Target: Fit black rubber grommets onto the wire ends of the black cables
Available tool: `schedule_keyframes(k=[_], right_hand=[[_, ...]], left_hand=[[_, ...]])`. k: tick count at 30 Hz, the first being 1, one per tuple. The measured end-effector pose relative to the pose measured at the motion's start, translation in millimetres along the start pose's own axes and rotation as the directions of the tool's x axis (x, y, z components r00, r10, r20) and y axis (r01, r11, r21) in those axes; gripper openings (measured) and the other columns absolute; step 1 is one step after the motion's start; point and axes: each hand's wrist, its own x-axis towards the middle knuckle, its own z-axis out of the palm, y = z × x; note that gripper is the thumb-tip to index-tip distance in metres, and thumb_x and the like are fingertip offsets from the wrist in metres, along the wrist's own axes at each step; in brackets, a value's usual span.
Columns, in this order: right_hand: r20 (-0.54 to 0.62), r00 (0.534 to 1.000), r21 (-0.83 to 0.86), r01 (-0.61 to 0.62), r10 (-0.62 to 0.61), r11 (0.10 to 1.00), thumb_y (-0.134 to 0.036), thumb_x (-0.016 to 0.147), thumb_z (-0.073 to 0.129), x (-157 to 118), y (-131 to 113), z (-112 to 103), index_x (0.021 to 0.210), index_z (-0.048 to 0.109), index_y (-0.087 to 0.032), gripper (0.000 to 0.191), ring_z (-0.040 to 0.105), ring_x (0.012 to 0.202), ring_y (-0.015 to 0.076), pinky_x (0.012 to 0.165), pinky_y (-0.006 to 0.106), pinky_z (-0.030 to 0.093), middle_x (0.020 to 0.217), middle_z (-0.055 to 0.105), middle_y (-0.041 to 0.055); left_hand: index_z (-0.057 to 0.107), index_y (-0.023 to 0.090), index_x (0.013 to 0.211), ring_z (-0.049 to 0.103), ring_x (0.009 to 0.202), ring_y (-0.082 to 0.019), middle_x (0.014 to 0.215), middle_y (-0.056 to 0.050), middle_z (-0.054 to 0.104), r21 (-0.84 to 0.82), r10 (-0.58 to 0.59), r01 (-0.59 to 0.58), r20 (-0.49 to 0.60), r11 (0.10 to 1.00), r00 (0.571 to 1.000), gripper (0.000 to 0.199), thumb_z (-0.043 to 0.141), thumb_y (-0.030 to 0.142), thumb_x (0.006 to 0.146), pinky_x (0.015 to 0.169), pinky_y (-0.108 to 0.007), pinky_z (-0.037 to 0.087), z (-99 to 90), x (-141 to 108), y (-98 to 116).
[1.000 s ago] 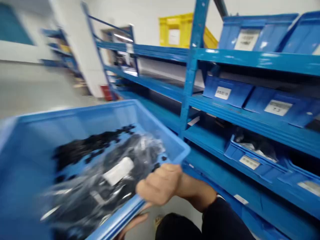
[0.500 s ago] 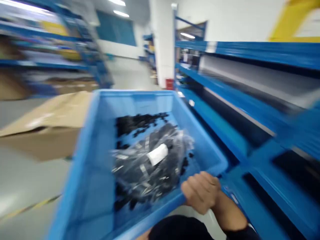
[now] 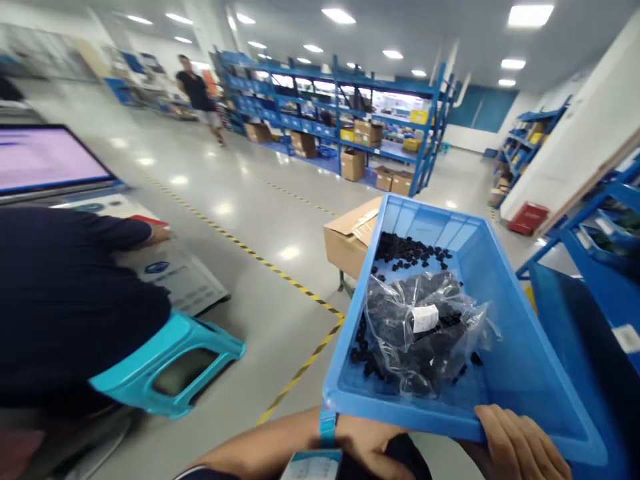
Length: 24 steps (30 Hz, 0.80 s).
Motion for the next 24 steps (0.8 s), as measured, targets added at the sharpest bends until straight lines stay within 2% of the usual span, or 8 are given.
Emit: schedule_keyframes(k=[3,6,11,16,18,20,22,24], right_hand=[[-0.059,0.998,0.069,0.016,-0.012,0.997,-0.032,0.100,0.063,10.4,33.9,62.9,0.093,0.071,-0.017,0.019,0.069,0.065,0.0169,0.074,0.034,0.048,0.073,0.075,0.0012],[-0.123,0.988,0.083,0.100,-0.089,0.992,-0.040,0.096,0.069,20.1,77.2,122.4,0.092,0.072,-0.014,0.026,0.068,0.063,0.0185,0.074,0.036,0.048,0.073,0.074,0.0039],[-0.182,0.975,0.092,0.149,-0.131,0.985,-0.048,0.089,0.074,48.7,145.3,209.6,0.099,0.072,-0.013,0.037,0.069,0.068,0.0203,0.080,0.036,0.050,0.080,0.075,0.0061],[-0.263,0.963,0.149,0.102,-0.060,0.984,-0.050,0.097,0.065,101.0,177.3,301.2,0.107,0.071,-0.015,0.037,0.070,0.077,0.0196,0.087,0.035,0.049,0.087,0.076,0.0064],[-0.264,0.964,0.191,0.070,-0.017,0.979,-0.041,0.097,0.066,130.2,176.3,346.4,0.111,0.069,-0.015,0.029,0.069,0.080,0.0192,0.088,0.034,0.048,0.090,0.075,0.0064],[-0.195,0.981,0.241,0.025,0.023,0.970,-0.037,0.097,0.065,160.5,162.7,396.8,0.119,0.067,-0.014,0.032,0.068,0.082,0.0207,0.084,0.035,0.048,0.095,0.075,0.0088],[-0.011,1.000,0.299,-0.009,0.013,0.954,-0.035,0.097,0.064,185.3,135.3,447.1,0.133,0.060,-0.011,0.044,0.066,0.084,0.0248,0.079,0.039,0.050,0.104,0.073,0.0146],[0.232,0.968,0.376,-0.001,-0.093,0.927,-0.030,0.093,0.067,198.5,101.1,487.9,0.145,0.050,-0.009,0.059,0.065,0.086,0.0289,0.073,0.043,0.053,0.116,0.069,0.0210]], left_hand=[[0.059,0.019,0.141,0.063,0.126,-0.034,0.139,-0.012,0.065,0.094,0.095,-0.099,0.048,0.991,0.994,0.088,0.080,0.067,0.070,0.103,-0.036,0.054,-21.4,29.9,-34.7],[0.047,0.015,0.150,0.066,0.122,-0.035,0.141,-0.018,0.063,0.153,0.213,-0.213,0.015,0.965,0.977,0.100,0.081,0.065,0.070,0.108,-0.038,0.051,-41.4,68.8,-64.9],[0.031,0.018,0.158,0.071,0.114,-0.030,0.132,-0.017,0.069,0.157,0.258,-0.238,-0.121,0.959,0.959,0.100,0.080,0.056,0.078,0.100,-0.034,0.054,-94.9,141.0,-81.0],[0.043,0.022,0.154,0.062,0.128,-0.034,0.142,-0.017,0.062,0.286,0.248,-0.165,-0.283,0.944,0.927,0.091,0.079,0.058,0.078,0.112,-0.041,0.046,-180.1,176.8,-92.9],[0.046,0.024,0.152,0.059,0.130,-0.034,0.142,-0.017,0.061,0.275,0.202,-0.105,-0.356,0.956,0.912,0.085,0.075,0.061,0.081,0.115,-0.047,0.042,-222.7,181.2,-108.5],[0.047,0.025,0.151,0.057,0.132,-0.034,0.139,-0.016,0.063,0.139,0.134,-0.079,-0.449,0.987,0.884,0.083,0.069,0.067,0.082,0.116,-0.052,0.038,-267.4,182.3,-130.8],[0.055,0.024,0.143,0.058,0.130,-0.035,0.131,-0.016,0.066,-0.090,0.011,-0.085,-0.625,0.992,0.781,0.090,0.069,0.079,0.074,0.115,-0.054,0.037,-309.9,179.9,-157.7],[0.063,0.023,0.129,0.059,0.124,-0.035,0.123,-0.015,0.068,-0.274,-0.159,-0.117,-0.800,0.955,0.579,0.091,0.067,0.088,0.066,0.112,-0.053,0.041,-345.5,173.6,-184.5]])
